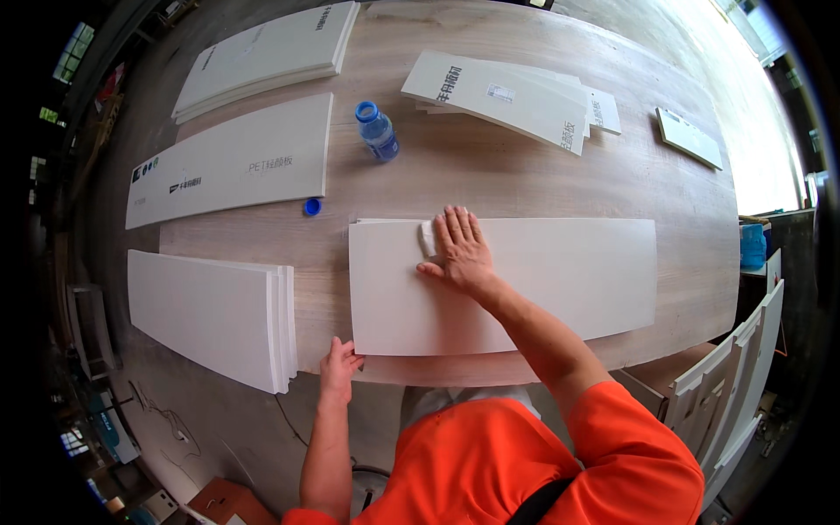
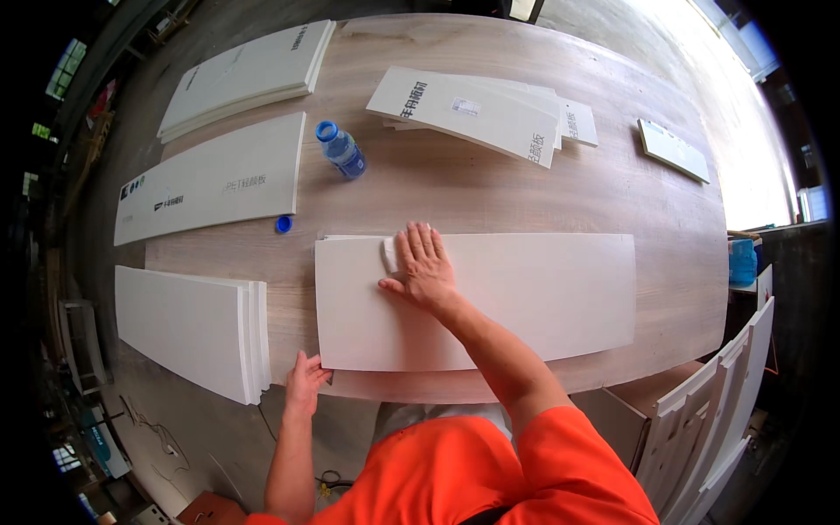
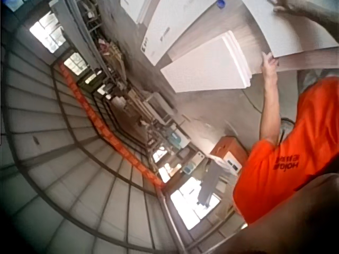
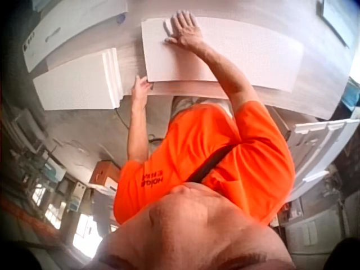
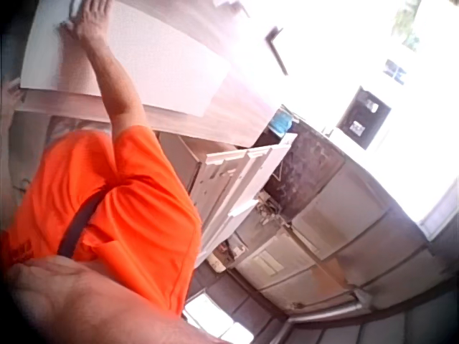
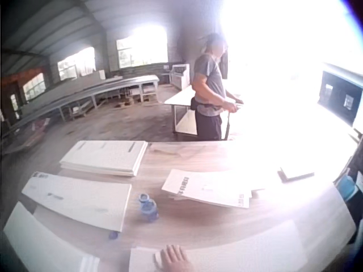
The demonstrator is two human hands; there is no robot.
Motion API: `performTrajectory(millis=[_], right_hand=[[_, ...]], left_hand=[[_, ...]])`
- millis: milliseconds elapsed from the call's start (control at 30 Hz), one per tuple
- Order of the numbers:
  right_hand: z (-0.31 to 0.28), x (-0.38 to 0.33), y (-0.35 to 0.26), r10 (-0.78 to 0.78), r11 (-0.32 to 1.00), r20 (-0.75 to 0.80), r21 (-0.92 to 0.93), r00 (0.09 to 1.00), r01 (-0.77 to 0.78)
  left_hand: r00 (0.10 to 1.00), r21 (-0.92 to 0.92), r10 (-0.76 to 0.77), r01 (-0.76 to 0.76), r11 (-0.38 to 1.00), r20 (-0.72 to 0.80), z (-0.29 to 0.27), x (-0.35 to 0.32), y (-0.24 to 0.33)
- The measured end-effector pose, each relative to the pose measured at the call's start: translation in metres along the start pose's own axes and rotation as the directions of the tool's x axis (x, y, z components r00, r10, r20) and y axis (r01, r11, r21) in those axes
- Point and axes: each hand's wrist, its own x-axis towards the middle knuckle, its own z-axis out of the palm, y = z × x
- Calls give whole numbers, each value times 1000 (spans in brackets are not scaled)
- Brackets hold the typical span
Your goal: The person wipes the surface of white rectangular panels with a white cloth. They handle the panels one at a time, flipping them over to clean both sides before stacking them on the table.
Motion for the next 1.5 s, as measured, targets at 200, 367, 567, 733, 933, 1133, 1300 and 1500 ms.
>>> performTrajectory(millis=[200,367,567,733,933,1133,1300,1500], right_hand=[[24,75,-144,-269,963,50,6,962,270],[58,-76,-203,-478,872,175,-22,861,489],[56,-204,-129,-255,966,41,64,966,252],[28,-313,53,332,932,-115,-113,936,-344],[24,-213,-69,-64,998,-8,26,998,64],[64,-101,-227,-476,878,56,-28,878,478],[53,-173,-119,-227,970,3,92,974,225],[1,-324,122,602,787,-124,-71,789,-612]], left_hand=[[986,-267,-137,158,950,96,-7,11,6],[976,-386,-163,206,899,143,-34,21,-4],[999,-52,35,-36,998,-34,-35,28,10],[999,-149,46,-48,988,-19,-35,21,10],[992,-206,36,-60,977,-121,-43,11,-6],[956,-122,114,-152,981,-271,-31,8,-5],[921,16,250,-257,966,-300,-2,36,3],[700,559,708,-550,620,-97,87,78,-21]])
